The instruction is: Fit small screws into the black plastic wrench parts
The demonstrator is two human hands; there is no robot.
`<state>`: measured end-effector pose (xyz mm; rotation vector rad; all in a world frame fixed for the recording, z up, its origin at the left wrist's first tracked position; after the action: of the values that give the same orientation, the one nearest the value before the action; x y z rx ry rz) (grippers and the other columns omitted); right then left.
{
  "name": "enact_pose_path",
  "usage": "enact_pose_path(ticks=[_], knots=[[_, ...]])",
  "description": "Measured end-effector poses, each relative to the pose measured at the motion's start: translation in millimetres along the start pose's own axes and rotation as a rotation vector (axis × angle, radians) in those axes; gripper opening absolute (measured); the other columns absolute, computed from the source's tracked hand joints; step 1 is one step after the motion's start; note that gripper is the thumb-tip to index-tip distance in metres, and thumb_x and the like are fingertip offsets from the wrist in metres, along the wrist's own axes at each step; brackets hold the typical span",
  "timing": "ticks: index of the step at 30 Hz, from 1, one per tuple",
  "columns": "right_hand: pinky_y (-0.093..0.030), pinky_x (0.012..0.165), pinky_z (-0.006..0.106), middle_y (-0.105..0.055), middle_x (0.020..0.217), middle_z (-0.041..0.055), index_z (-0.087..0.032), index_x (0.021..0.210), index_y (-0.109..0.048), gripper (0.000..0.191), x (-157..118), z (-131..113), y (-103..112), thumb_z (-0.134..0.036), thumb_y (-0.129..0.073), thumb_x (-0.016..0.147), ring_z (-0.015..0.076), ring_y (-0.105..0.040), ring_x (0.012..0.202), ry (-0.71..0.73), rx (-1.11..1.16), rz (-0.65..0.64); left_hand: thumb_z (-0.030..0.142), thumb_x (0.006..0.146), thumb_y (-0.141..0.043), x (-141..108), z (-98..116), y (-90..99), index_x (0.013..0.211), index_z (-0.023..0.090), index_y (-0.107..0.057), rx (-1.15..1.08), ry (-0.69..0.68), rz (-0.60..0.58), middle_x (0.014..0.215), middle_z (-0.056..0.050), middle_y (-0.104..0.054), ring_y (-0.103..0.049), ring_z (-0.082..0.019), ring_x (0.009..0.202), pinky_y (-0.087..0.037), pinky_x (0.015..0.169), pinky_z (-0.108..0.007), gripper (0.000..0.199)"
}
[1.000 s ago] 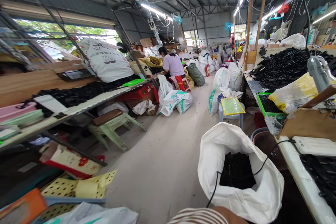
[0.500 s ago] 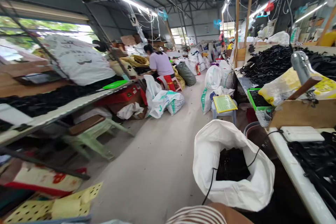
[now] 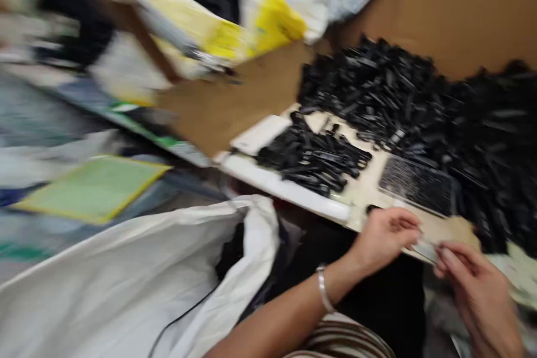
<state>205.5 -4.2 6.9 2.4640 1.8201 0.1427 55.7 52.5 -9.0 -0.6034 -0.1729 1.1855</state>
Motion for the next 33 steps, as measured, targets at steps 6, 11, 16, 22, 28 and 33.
enact_pose_path(ticks=[6, 11, 16, 22, 28, 33], knots=[[-0.049, 0.053, 0.025, -0.067, 0.08, 0.0033, -0.018, 0.083, -0.07, 0.016, -4, 14, -2, -0.03, -0.078, 0.074, 0.0108, -0.057, 0.055, -0.096, 0.192, 0.067, 0.024, 0.06, -0.084, 4, -1, -2.4, 0.081, 0.01, -0.065, -0.052, 0.089, -0.057, 0.068, -0.001, -0.066, -0.06, -0.009, 0.056, -0.051, 0.057, -0.02, 0.031], [-0.051, 0.057, 0.024, -0.065, 0.088, 0.0031, -0.02, 0.08, -0.071, 0.011, -4, 8, -15, -0.026, -0.078, 0.075, 0.0111, -0.06, 0.063, -0.044, 0.266, 0.054, 0.022, 0.059, -0.085, 1, -6, -8.9, 0.08, 0.01, -0.065, -0.069, 0.111, -0.061, 0.069, 0.0, -0.067, -0.062, -0.009, 0.057, -0.053, 0.059, -0.02, 0.031], [-0.053, 0.063, 0.025, -0.064, 0.09, 0.0018, -0.021, 0.084, -0.07, 0.006, -5, 12, -14, -0.024, -0.074, 0.08, 0.0118, -0.061, 0.069, -0.003, 0.223, 0.053, 0.022, 0.06, -0.085, 4, -9, -12.0, 0.08, 0.01, -0.064, -0.084, 0.109, -0.1, 0.065, 0.0, -0.067, -0.065, -0.011, 0.057, -0.054, 0.059, -0.02, 0.031], [-0.057, 0.065, 0.028, -0.065, 0.088, 0.0039, -0.019, 0.084, -0.067, 0.011, -8, 12, -14, -0.03, -0.071, 0.082, 0.0151, -0.062, 0.074, 0.02, 0.049, 0.068, 0.025, 0.062, -0.085, 2, -12, -9.6, 0.082, 0.01, -0.064, -0.074, 0.117, -0.121, 0.066, -0.001, -0.068, -0.066, -0.012, 0.058, -0.055, 0.058, -0.021, 0.032], [-0.057, 0.069, 0.029, -0.066, 0.09, 0.0034, -0.021, 0.083, -0.068, 0.004, -10, -1, -14, -0.025, -0.069, 0.083, 0.0166, -0.064, 0.079, 0.128, -0.168, 0.076, 0.024, 0.063, -0.083, -1, -12, -2.6, 0.081, 0.011, -0.065, -0.051, 0.088, -0.117, 0.068, -0.001, -0.068, -0.066, -0.012, 0.06, -0.056, 0.063, -0.023, 0.028], [-0.055, 0.063, 0.029, -0.068, 0.083, 0.0029, -0.02, 0.087, -0.068, 0.004, -22, -19, -19, -0.022, -0.064, 0.087, 0.014, -0.062, 0.062, 0.269, -0.478, 0.104, 0.024, 0.063, -0.082, -10, -19, 5.8, 0.08, 0.012, -0.069, -0.011, 0.099, -0.057, 0.07, -0.002, -0.069, -0.064, -0.011, 0.061, -0.054, 0.063, -0.023, 0.025]])
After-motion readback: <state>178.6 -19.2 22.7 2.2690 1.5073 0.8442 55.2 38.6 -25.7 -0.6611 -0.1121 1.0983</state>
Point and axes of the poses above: each hand's wrist, its own x-axis towards the middle knuckle, its own y-axis out of the back of the hand, z = x × y, the point moved 7 cm from there along x, towards the middle knuckle
